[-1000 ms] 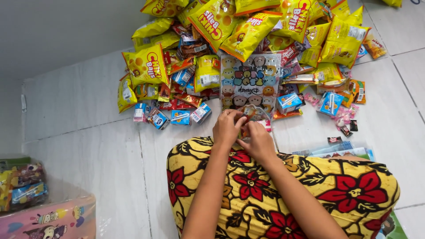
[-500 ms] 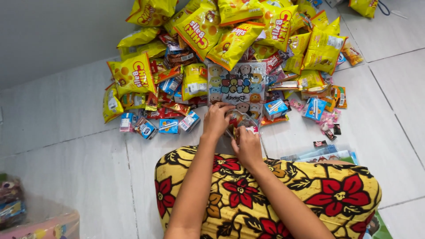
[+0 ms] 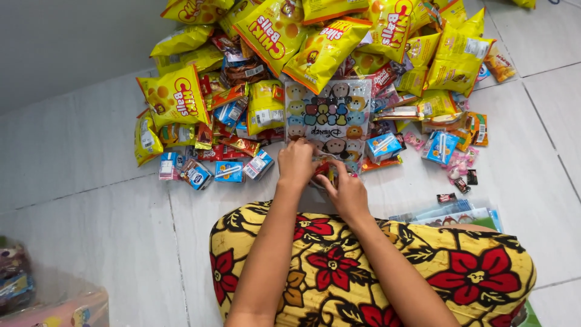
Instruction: A person sitting on the floor packs small snack packets and sticker sheets into a larger clear plastic bag from a large pile of snacks.
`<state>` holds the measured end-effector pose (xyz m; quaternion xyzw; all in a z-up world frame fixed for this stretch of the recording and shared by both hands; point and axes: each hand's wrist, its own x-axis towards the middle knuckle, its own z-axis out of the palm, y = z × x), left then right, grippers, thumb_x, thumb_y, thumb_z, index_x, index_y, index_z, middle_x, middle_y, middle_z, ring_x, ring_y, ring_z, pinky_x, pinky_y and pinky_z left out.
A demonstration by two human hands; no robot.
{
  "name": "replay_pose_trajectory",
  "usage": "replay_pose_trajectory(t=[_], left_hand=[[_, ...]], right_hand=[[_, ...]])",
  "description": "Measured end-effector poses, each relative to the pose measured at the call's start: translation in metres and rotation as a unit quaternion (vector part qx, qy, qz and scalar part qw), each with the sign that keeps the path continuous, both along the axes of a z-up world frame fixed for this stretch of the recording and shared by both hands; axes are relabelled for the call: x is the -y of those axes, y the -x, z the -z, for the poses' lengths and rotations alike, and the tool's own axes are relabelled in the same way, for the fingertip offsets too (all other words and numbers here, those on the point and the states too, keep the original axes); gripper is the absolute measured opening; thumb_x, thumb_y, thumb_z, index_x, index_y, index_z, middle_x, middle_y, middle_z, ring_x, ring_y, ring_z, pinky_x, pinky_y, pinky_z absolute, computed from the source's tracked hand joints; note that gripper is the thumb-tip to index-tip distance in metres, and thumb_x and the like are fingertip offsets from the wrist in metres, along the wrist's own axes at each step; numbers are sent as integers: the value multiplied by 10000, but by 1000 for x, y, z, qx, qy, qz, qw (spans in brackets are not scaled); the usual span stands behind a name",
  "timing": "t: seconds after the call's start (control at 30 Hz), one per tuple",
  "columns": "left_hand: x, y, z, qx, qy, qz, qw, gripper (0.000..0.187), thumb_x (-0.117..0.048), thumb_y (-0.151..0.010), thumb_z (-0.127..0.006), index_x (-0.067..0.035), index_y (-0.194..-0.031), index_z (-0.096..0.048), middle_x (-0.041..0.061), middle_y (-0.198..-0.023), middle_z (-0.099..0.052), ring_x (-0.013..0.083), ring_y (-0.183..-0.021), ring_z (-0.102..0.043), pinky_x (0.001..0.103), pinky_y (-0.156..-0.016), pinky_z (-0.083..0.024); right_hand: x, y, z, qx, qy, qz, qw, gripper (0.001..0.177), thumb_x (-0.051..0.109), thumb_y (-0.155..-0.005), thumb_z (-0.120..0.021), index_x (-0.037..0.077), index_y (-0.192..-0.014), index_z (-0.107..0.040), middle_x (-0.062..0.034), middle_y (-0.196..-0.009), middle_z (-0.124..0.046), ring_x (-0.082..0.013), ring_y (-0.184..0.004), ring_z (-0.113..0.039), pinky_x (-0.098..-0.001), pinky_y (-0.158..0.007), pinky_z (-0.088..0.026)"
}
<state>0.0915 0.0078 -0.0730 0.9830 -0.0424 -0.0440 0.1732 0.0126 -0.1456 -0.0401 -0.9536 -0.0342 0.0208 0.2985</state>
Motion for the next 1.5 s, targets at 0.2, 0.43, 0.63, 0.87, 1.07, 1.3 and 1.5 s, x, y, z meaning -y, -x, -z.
replay_pose_trajectory(t=[0.2,0.43,0.63,0.87,1.07,1.3,1.5], left_hand=[[15,10,-4,105,-58,-10,993,127,-284,-681,-824,-191,-681,-737,39,-824,-698,262,-907,-673,519,-957,-456],[12,36,-16,130,11,-60,990,219,-306,-707,-780,-167,-657,-617,73,-842,-677,301,-953,-660,637,-1053,-344],[7,53,-22,118,11,-74,990,188,-307,-701,-774,-171,-639,-661,65,-876,-682,299,-967,-647,650,-1068,-324],[8,64,13,127,-33,-64,989,134,-294,-715,-788,-173,-685,-737,35,-921,-706,252,-1005,-641,639,-1116,-272],[7,71,-14,91,-50,-59,993,207,-319,-713,-846,-135,-770,-770,68,-954,-727,279,-1017,-653,625,-1122,-281],[-3,80,-50,-86,76,-113,987,236,-306,-827,-800,-227,-993,-651,43,-1107,-656,346,-1076,-675,549,-944,-535],[0,82,-79,-148,104,-146,973,275,-351,-894,-738,-289,-1127,-605,1,-1171,-648,330,-1110,-689,535,-951,-563]], right_hand=[[7,-5,0,-21,-36,-21,999,333,410,-992,-602,344,-1317,-581,-166,-586,-671,-417,-687,-727,-489,-676,-562],[6,-3,-5,-38,-242,50,968,102,274,-1043,-540,276,-1098,-626,-1,-552,-706,-178,-591,-726,-306,-623,-559],[5,4,-6,-37,-329,76,940,116,238,-1051,-534,171,-1103,-613,-65,-620,-728,-155,-564,-641,-270,-586,-483],[8,3,22,-79,-229,40,969,152,306,-1020,-606,176,-1056,-676,-92,-620,-728,-248,-673,-742,-370,-655,-562],[21,0,-13,20,-214,-12,977,340,295,-962,-685,231,-1290,-625,-136,-791,-757,-341,-795,-740,-440,-759,-579],[137,-86,47,207,-97,149,962,268,-83,-924,-655,38,-1161,-682,-156,-964,-628,-365,-925,-663,-431,-837,-545],[219,-126,158,134,38,70,988,277,110,-1014,-620,230,-1240,-726,-197,-1264,-604,-429,-1226,-605,-483,-1054,-453]])
